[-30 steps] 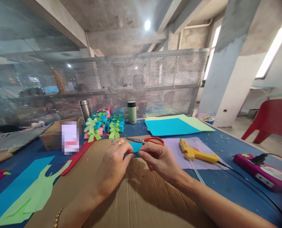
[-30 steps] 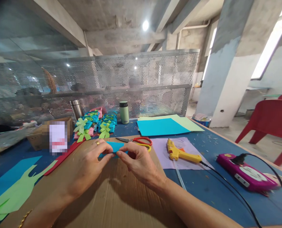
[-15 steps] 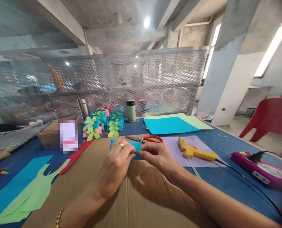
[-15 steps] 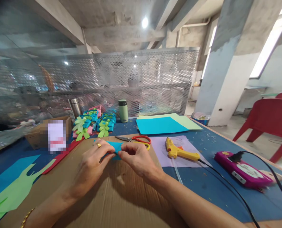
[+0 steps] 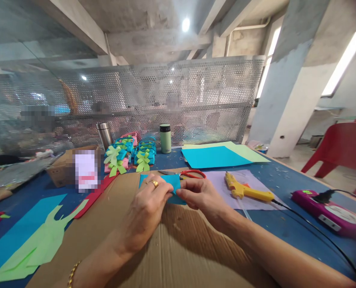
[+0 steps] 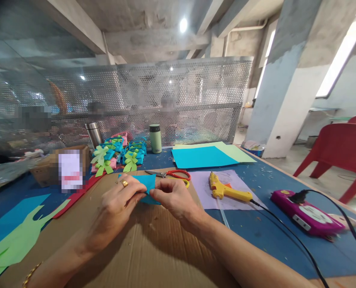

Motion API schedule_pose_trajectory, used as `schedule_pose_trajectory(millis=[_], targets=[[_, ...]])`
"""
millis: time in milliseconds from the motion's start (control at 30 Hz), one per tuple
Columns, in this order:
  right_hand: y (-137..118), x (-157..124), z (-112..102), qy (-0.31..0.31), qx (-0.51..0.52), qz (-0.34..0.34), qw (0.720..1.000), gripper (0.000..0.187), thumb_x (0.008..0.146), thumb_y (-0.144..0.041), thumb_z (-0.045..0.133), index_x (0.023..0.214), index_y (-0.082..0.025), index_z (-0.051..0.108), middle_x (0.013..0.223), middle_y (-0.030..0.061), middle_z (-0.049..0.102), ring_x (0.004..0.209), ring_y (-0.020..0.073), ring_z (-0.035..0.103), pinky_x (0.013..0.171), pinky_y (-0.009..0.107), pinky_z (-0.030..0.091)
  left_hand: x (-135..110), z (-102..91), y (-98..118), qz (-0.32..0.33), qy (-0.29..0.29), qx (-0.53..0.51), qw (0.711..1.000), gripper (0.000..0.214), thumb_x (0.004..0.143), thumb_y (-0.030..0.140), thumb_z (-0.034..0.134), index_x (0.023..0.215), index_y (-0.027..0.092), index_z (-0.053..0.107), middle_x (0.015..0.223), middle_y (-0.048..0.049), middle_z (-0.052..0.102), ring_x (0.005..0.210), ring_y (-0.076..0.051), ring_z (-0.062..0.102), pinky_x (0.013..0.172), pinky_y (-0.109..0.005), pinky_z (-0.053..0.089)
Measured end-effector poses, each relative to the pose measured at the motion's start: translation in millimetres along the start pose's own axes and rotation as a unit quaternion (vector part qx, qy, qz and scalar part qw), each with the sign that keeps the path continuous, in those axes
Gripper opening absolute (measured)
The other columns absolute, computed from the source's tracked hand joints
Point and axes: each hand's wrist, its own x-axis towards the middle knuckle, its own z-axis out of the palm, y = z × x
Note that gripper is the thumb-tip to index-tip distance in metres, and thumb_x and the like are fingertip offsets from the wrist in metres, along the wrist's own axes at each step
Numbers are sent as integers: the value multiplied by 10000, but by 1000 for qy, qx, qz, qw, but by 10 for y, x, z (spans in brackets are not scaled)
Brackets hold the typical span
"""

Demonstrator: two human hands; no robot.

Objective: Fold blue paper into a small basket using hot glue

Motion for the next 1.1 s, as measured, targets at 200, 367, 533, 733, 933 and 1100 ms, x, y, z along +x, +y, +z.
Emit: schedule_pose_trajectory(millis=[200, 367, 533, 733, 933, 1100], targets=[[-2, 1, 6, -10, 16, 8, 1000, 228, 707, -386, 694, 667, -174, 619, 538, -66, 395, 511, 81, 293, 509, 274, 182, 5, -21, 25, -4, 2, 46, 999, 154, 964, 73, 511, 878, 191, 559, 884, -33, 576, 886, -206, 561, 753, -331, 450], [-27, -9, 9, -21, 44, 21, 999, 229, 691, -368, 711, 708, -171, 597, 563, -71, 402, 513, 76, 284, 509, 269, 186, 24, -18, 41, 5, 4, 70, 998, 179, 990, 107, 469, 844, 188, 537, 850, -37, 558, 831, -209, 531, 720, -342, 435], [-17, -5, 35, -4, 70, 26, 997, 331, 660, -305, 732, 902, -189, 538, 610, -95, 401, 509, 68, 288, 484, 248, 185, 18, -20, 60, -5, 4, 40, 999, 178, 985, 90, 471, 846, 180, 536, 871, -41, 565, 859, -211, 522, 753, -350, 427], [8, -11, 41, 0, 56, 6, 998, 403, 662, -327, 767, 940, -187, 510, 614, -95, 435, 520, 68, 322, 472, 228, 202, 9, -15, 74, -23, -20, -2, 1000, 154, 970, 89, 512, 857, 194, 523, 866, -18, 582, 849, -201, 517, 748, -343, 399], [16, -5, 10, -24, 43, -8, 999, 247, 706, -284, 701, 839, -187, 518, 641, -75, 440, 532, 74, 351, 484, 238, 240, 27, -57, -11, -64, -34, -38, 997, 131, 944, 89, 558, 902, 212, 552, 932, -10, 596, 924, -198, 556, 803, -335, 424], [38, 5, -1, -34, 48, -16, 998, 271, 718, -311, 725, 842, -188, 518, 687, -65, 447, 557, 77, 347, 497, 243, 245, 31, -45, -87, -56, -47, -6, 997, 164, 872, 92, 658, 950, 221, 594, 1023, -22, 611, 1002, -235, 561, 853, -373, 428]])
